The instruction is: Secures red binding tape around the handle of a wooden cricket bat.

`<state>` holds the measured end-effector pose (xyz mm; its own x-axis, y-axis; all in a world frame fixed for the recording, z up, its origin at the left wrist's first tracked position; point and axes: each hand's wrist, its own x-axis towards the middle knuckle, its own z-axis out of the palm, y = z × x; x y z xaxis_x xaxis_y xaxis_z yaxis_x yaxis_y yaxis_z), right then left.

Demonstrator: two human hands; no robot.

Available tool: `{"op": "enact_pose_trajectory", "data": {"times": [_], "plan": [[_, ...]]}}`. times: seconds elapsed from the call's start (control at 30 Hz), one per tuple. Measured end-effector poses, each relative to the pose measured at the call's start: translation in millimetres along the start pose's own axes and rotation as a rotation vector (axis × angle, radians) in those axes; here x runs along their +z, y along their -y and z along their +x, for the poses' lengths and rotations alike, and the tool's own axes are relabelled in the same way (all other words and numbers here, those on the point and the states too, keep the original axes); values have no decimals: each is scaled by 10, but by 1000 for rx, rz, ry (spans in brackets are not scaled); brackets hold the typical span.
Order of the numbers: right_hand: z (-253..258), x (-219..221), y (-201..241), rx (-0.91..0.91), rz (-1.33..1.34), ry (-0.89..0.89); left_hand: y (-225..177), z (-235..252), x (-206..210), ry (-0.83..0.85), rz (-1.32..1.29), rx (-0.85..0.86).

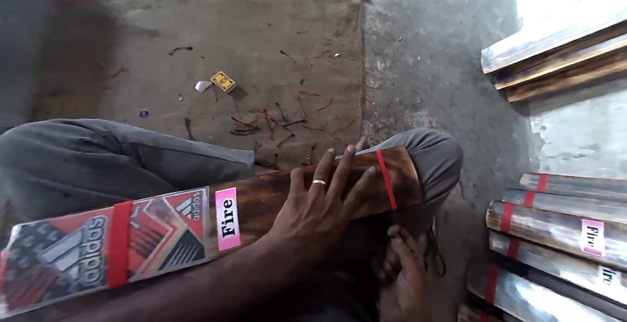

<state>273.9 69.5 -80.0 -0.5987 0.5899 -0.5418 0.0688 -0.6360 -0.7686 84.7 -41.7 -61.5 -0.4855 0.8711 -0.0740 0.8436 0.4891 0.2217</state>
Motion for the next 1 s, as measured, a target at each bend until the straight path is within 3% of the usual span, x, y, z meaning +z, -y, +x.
{"op": "enact_pose_trajectory", "data": {"times": [0.13, 0.33, 0.47, 0.57, 0.63, 0.73, 0.8, 0.9, 1.0], "plan": [[50, 24, 68, -43, -25, 98, 83, 81, -204, 140, -112, -11], [75, 334, 424, -132, 58, 203, 307, 274, -885, 635, -626, -41], [72, 388, 467, -102, 163, 273, 417, 307, -953, 880, -937, -68], [106, 444, 468, -52, 190, 237, 517, 322, -833, 902, -1049, -51], [201, 473, 462, -26, 169, 206, 543, 314, -869, 756, -927, -68], [364, 477, 471, 8, 170, 259, 273, 114, -827, 111, -372, -16], [430, 499, 472, 30, 153, 281, 37, -8, -622, -153, -99, 45], [384, 505, 460, 59, 73, 168, -153, -181, -224, -164, 98, 60], [211, 350, 398, 79, 27, 77, -121, -129, -121, -183, 186, 102]]}}
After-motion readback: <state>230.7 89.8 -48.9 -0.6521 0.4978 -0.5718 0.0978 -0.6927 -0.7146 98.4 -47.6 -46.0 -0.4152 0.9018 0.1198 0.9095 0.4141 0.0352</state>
